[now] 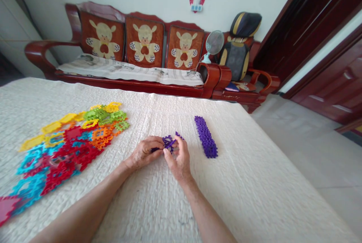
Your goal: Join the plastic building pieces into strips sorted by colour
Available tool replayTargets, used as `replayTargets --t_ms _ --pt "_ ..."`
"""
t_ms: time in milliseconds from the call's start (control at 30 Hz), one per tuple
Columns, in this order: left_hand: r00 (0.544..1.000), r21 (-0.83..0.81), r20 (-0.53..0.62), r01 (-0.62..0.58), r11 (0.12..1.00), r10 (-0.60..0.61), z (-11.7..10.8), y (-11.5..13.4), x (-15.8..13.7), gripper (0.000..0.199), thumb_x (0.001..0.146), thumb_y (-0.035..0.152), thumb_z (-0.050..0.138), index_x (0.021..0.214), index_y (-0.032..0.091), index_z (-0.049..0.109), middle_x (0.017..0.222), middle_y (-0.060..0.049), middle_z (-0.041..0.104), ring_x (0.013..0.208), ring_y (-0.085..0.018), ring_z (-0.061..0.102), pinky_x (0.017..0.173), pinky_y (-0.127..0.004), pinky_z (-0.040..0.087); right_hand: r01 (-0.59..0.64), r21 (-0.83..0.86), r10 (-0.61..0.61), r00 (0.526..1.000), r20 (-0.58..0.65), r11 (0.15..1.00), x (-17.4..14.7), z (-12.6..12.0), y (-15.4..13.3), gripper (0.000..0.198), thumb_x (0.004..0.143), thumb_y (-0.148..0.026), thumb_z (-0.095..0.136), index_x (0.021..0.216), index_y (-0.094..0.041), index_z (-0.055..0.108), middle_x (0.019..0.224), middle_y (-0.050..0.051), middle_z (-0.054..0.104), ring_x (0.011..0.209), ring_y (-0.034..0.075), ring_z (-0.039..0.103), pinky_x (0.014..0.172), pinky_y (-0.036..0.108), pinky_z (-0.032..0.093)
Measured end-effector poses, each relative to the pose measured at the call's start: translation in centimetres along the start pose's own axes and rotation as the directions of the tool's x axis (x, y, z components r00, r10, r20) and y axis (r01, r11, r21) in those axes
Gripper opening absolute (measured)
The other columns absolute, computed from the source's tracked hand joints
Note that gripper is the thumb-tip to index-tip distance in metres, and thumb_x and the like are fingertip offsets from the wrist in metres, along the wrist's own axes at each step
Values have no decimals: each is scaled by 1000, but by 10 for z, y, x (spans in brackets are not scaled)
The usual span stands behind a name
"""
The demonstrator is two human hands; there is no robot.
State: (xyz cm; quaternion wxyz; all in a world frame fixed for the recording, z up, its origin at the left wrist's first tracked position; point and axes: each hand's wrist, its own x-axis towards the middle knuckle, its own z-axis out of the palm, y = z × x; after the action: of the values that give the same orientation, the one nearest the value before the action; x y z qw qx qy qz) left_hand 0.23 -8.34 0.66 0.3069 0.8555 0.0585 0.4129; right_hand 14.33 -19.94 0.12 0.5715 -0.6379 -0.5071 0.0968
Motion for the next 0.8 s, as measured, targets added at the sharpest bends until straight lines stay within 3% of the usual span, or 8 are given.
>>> replayTargets --t_ms 133,300,433,533,667,800 --pt "994 70 -100 37 997 -30 -2 -5 -3 23 82 10 51 93 19 69 95 -8 73 90 -17 68 81 -31 55 50 -38 -52 998 -34 998 1 -5 -4 51 84 -31 61 133 -22 46 118 11 55 103 23 59 75 36 56" --pt "930 126 -299 259 958 -213 -5 -17 -7 25 77 10 44 76 19 67 75 -2 71 69 -13 66 66 -25 52 99 -144 -107 993 -47 985 4 -10 -2 55 81 -27 60 135 -21 46 120 12 53 104 24 56 74 36 55" --pt "866 35 -297 432 901 -403 -6 -17 -7 23 78 22 47 79 19 70 65 1 69 55 -12 61 57 -23 49 129 -212 -131 991 1 969 4 -8 1 58 78 -27 61 134 -21 46 121 12 54 107 25 56 82 41 54" --pt "810 -39 -291 521 853 -508 -5 -16 -5 28 79 32 49 87 18 72 71 -1 72 60 -15 64 60 -25 51 163 -250 -162 986 25 954 3 -7 0 59 77 -26 61 134 -21 46 123 12 54 112 26 55 91 44 52" --pt "750 -50 -327 594 803 -575 -5 -20 -4 36 78 41 51 93 18 73 76 -3 75 70 -19 68 69 -27 53 219 -307 -221 975 28 926 0 -3 -6 59 77 -26 60 134 -21 46 124 12 54 118 26 52 101 45 47" --pt "731 -78 -333 608 790 -595 -5 -28 -6 37 76 41 52 94 18 74 76 -3 74 72 -20 69 73 -29 54 194 -396 -225 974 -33 898 -4 -10 -7 58 79 -28 58 135 -20 45 123 13 54 118 26 52 101 45 47"
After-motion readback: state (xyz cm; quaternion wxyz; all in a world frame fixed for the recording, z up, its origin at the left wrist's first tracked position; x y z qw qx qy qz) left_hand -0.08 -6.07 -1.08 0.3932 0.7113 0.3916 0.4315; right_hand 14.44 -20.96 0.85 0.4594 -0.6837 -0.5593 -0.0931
